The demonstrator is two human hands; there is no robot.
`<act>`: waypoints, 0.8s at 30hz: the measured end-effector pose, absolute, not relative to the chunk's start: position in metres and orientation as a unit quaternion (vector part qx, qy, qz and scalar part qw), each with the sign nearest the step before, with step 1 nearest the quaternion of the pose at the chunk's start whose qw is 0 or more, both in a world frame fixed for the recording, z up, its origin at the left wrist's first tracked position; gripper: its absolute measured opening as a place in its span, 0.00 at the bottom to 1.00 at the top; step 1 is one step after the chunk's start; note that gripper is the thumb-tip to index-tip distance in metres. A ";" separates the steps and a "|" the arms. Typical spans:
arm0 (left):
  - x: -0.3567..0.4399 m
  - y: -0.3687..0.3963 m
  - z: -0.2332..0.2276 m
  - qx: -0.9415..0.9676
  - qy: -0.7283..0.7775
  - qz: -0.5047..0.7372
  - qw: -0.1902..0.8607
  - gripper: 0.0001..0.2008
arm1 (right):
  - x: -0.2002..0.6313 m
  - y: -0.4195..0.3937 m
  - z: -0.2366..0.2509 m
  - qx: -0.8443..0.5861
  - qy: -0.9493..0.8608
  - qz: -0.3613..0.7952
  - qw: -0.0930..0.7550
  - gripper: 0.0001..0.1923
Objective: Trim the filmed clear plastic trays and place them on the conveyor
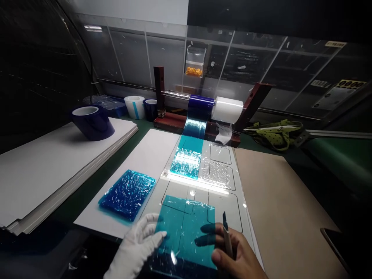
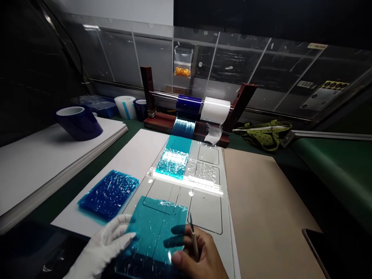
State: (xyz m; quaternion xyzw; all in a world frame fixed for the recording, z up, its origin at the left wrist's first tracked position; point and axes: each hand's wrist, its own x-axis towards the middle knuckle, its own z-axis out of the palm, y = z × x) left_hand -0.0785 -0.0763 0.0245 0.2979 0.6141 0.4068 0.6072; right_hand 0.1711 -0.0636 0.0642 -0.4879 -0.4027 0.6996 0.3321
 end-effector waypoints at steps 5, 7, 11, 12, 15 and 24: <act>-0.136 -0.050 0.057 0.254 0.666 0.529 0.462 0.31 | 0.180 -0.058 0.058 -0.555 -0.441 0.600 0.370 0.24; -0.160 -0.041 0.068 0.263 0.693 0.522 0.422 0.29 | 0.186 -0.057 0.051 -0.584 -0.453 0.564 0.368 0.22; -0.190 -0.026 0.070 0.281 0.727 0.486 0.395 0.23 | 0.202 -0.054 0.037 -0.613 -0.487 0.517 0.345 0.26; -0.193 -0.023 0.067 0.283 0.732 0.482 0.390 0.22 | 0.205 -0.053 0.035 -0.615 -0.499 0.511 0.334 0.26; -0.195 -0.016 0.056 0.296 0.743 0.468 0.376 0.18 | 0.215 -0.052 0.031 -0.638 -0.515 0.485 0.306 0.26; -0.180 -0.007 0.057 0.427 0.796 0.389 0.179 0.26 | 0.225 -0.050 0.036 -0.680 -0.532 0.381 0.331 0.23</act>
